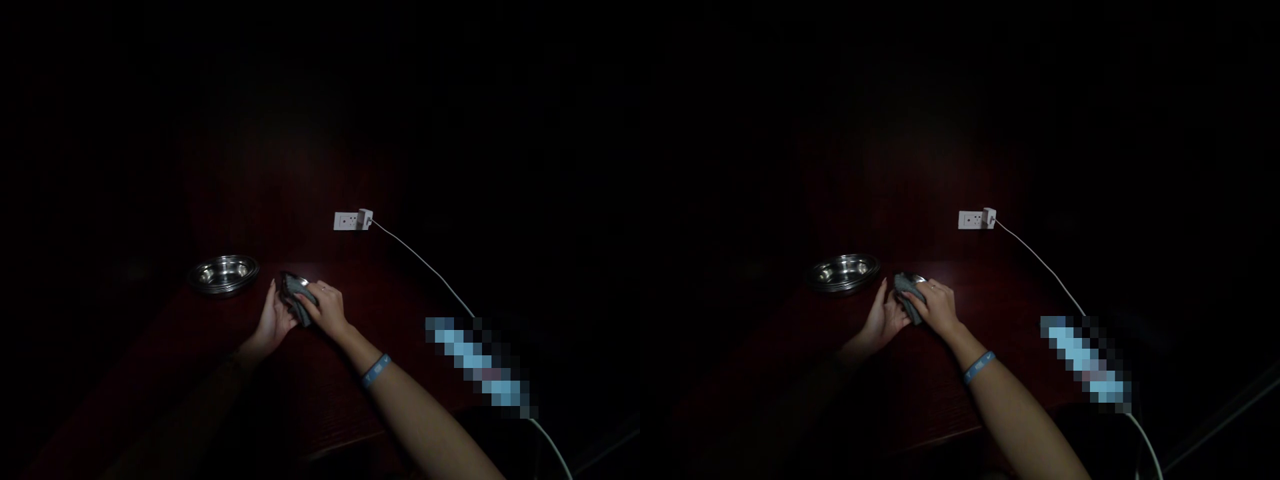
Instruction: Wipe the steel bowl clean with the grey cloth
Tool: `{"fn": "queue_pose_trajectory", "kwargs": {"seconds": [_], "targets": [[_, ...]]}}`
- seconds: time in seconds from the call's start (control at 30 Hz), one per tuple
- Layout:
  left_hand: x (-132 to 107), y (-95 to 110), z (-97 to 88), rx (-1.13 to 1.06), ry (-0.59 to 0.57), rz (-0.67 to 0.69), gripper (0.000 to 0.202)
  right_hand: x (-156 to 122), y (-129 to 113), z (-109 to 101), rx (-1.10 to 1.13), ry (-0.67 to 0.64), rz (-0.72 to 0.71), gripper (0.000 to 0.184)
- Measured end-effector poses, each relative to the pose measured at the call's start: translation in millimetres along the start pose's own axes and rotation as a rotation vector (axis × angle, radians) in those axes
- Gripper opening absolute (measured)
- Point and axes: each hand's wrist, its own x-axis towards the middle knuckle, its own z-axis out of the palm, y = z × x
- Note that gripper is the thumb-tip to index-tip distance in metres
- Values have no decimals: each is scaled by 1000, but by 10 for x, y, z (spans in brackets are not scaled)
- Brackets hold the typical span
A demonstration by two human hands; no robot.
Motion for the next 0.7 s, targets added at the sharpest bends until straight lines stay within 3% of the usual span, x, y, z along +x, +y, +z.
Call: {"fn": "queue_pose_trajectory", "kwargs": {"seconds": [0.1,0.33,0.53,0.7], "targets": [[-30,28,31,-73,1,11,51,17,-38,-21,74,-178,-73,36],[-2,51,30,-145,38,134,30,68,-179,-118,171,-317,-27,33],[-12,65,29,-182,146,145,26,48,-157,-81,259,-256,-1,30],[-12,86,67,-233,215,166,26,32,-166,-32,371,-99,124,30]]}}
